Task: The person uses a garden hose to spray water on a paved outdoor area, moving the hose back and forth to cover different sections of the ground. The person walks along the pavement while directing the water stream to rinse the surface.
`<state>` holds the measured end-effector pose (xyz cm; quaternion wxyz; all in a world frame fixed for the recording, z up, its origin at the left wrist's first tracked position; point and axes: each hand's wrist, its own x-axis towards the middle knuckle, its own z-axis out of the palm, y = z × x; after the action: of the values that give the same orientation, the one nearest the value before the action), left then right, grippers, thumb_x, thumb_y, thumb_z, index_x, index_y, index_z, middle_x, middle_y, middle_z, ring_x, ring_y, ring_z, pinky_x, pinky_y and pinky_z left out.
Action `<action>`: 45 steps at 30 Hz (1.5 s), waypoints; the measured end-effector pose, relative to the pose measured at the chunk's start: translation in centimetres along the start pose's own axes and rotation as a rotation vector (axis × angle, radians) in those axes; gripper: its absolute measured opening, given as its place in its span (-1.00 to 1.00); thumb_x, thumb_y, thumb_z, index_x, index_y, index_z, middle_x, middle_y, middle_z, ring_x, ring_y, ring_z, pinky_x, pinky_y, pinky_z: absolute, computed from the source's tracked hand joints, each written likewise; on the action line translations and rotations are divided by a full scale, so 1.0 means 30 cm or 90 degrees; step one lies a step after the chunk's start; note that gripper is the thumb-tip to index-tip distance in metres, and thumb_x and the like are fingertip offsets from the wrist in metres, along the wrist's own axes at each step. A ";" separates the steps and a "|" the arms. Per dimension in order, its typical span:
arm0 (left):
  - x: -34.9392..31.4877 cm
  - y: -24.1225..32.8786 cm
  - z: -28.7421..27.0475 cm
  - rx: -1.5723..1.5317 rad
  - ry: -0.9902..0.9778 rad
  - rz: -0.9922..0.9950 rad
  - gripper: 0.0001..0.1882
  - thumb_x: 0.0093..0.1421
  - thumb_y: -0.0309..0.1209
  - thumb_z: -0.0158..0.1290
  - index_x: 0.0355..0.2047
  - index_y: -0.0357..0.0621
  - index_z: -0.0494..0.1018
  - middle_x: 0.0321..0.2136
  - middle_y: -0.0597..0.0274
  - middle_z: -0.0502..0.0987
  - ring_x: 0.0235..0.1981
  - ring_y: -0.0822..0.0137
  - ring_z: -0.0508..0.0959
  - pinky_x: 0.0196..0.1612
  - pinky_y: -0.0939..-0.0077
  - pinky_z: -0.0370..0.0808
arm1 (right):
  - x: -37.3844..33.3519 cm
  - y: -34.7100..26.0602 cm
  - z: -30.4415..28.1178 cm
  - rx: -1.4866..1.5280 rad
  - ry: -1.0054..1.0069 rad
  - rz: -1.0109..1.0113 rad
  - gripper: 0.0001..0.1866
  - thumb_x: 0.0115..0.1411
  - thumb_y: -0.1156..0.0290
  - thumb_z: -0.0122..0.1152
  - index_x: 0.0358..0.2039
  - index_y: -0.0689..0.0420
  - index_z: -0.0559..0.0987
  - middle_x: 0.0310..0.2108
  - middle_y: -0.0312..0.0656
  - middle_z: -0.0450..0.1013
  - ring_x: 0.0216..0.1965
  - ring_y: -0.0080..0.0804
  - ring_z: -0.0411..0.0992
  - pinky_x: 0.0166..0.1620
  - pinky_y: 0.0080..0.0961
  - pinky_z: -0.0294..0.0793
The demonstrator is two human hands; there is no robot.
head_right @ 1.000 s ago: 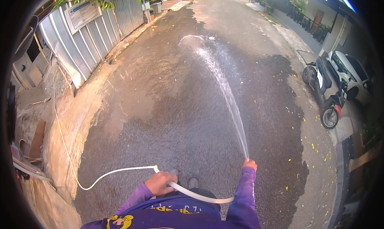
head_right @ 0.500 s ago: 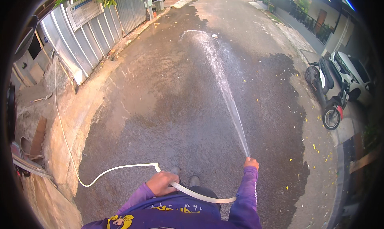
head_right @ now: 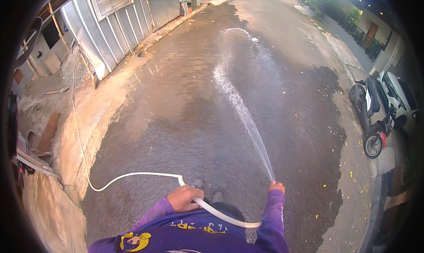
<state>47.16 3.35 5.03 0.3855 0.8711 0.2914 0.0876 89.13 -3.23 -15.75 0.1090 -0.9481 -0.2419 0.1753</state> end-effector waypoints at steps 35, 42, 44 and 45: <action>-0.052 -0.024 0.082 -0.072 0.146 -0.025 -0.81 0.01 -0.42 0.20 -0.50 -0.22 0.39 -0.53 0.03 0.52 -0.35 -0.07 0.58 -0.30 0.07 0.41 | 0.304 -0.108 0.196 -0.078 -0.068 -0.048 -0.37 0.27 -0.13 0.04 -0.12 0.26 0.63 -0.17 0.09 0.59 -0.07 0.06 0.56 -0.07 -0.09 0.53; -0.151 -0.182 0.129 -0.061 0.027 -0.043 -0.62 0.31 -0.17 -0.02 0.03 -0.07 0.28 -0.20 0.23 0.56 -0.05 0.36 0.49 -0.03 0.45 0.47 | 0.083 -0.249 0.114 -0.106 -0.059 -0.069 -0.39 0.25 -0.09 0.05 -0.12 0.28 0.62 -0.14 0.13 0.57 -0.05 0.09 0.54 -0.03 -0.07 0.52; -0.271 -0.114 0.107 -0.071 0.074 -0.084 -0.65 0.28 -0.18 0.01 -0.03 -0.09 0.30 -0.24 0.21 0.56 -0.08 0.31 0.50 -0.06 0.41 0.47 | 0.001 -0.305 0.158 -0.110 -0.085 -0.100 -0.40 0.25 -0.08 0.05 -0.13 0.29 0.62 -0.13 0.14 0.57 -0.05 0.10 0.54 -0.02 -0.07 0.51; -0.313 -0.103 0.104 -0.076 0.087 -0.088 -0.66 0.27 -0.19 0.03 -0.06 -0.10 0.30 -0.26 0.20 0.56 -0.10 0.29 0.51 -0.08 0.39 0.46 | -0.033 -0.307 0.160 -0.112 -0.087 -0.101 -0.40 0.24 -0.07 0.06 -0.13 0.29 0.62 -0.13 0.15 0.57 -0.05 0.11 0.54 -0.01 -0.06 0.51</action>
<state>39.31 -2.33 1.32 0.4212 0.8162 0.3710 0.1372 82.60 4.77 -17.19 0.0224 -0.9177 -0.3373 0.2086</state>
